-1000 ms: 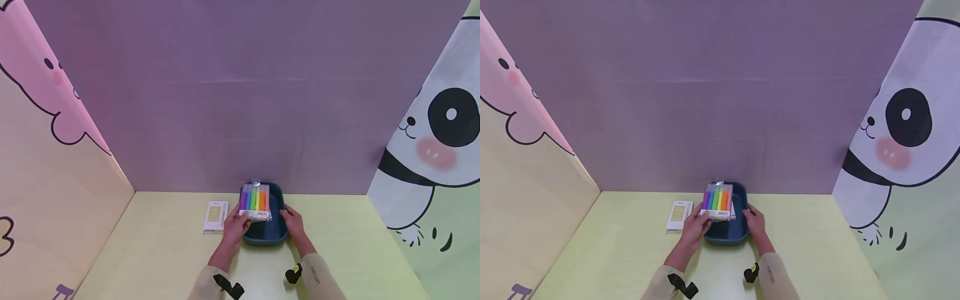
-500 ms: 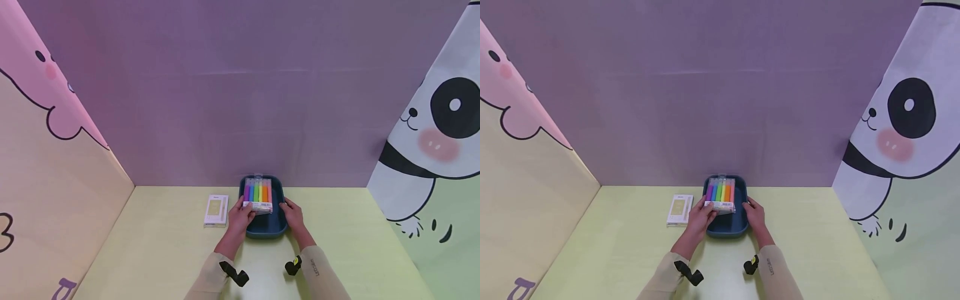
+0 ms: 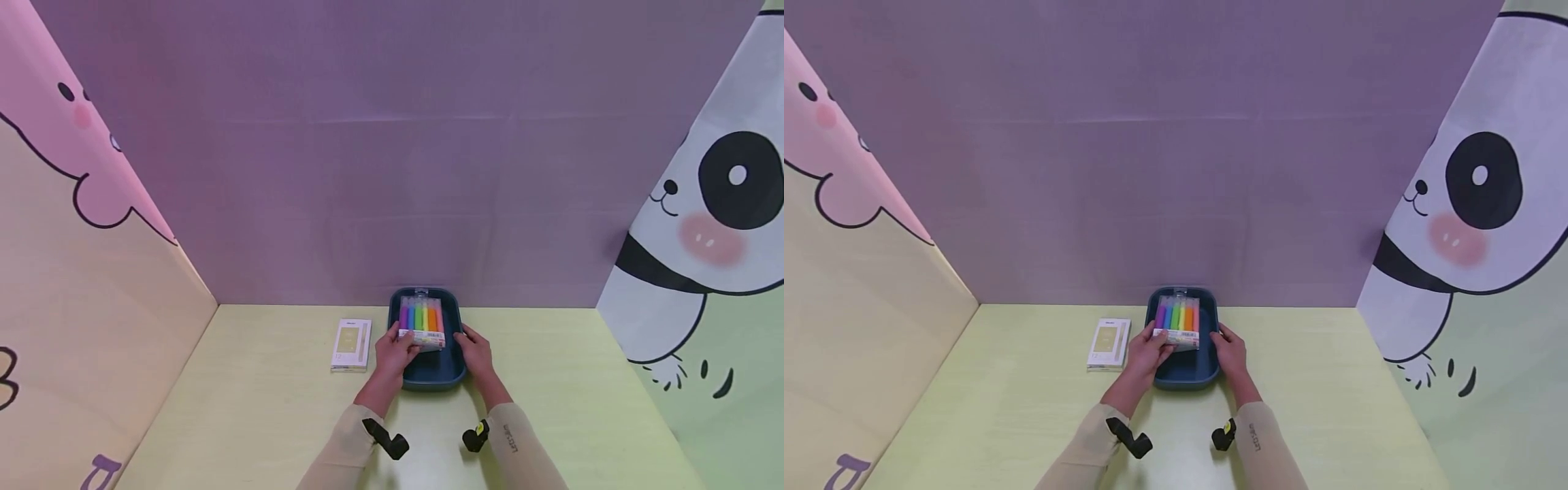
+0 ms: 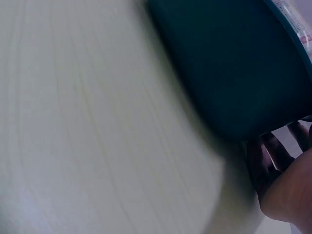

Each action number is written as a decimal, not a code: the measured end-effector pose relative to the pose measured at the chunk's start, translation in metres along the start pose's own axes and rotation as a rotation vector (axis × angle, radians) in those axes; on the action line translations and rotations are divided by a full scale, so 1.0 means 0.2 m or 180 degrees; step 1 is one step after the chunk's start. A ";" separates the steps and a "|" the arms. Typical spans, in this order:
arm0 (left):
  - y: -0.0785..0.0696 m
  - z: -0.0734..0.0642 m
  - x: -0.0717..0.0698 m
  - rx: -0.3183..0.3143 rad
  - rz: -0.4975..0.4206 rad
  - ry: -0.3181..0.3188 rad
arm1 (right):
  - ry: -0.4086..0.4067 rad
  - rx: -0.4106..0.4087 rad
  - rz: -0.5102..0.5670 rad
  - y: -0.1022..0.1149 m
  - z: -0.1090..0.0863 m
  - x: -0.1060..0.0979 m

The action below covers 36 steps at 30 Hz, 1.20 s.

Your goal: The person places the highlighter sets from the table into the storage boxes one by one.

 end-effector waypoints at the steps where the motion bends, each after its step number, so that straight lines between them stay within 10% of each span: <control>1: 0.00 0.00 0.00 -0.0007 0.0008 -0.0007 | -0.0005 0.0006 0.0012 0.00 0.00 0.00; 36: -0.01 0.01 0.01 -0.0209 0.0215 0.0066 | -0.0076 -0.0107 0.0090 0.01 -0.01 0.00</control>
Point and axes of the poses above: each hand's wrist, its own z-axis towards the middle knuckle, its own x-axis out of the palm, y = z × x, the point moved 8 cm from there along z, towards the middle knuckle, and after that the axes turned 13 degrees about y, right-handed, at the moved point
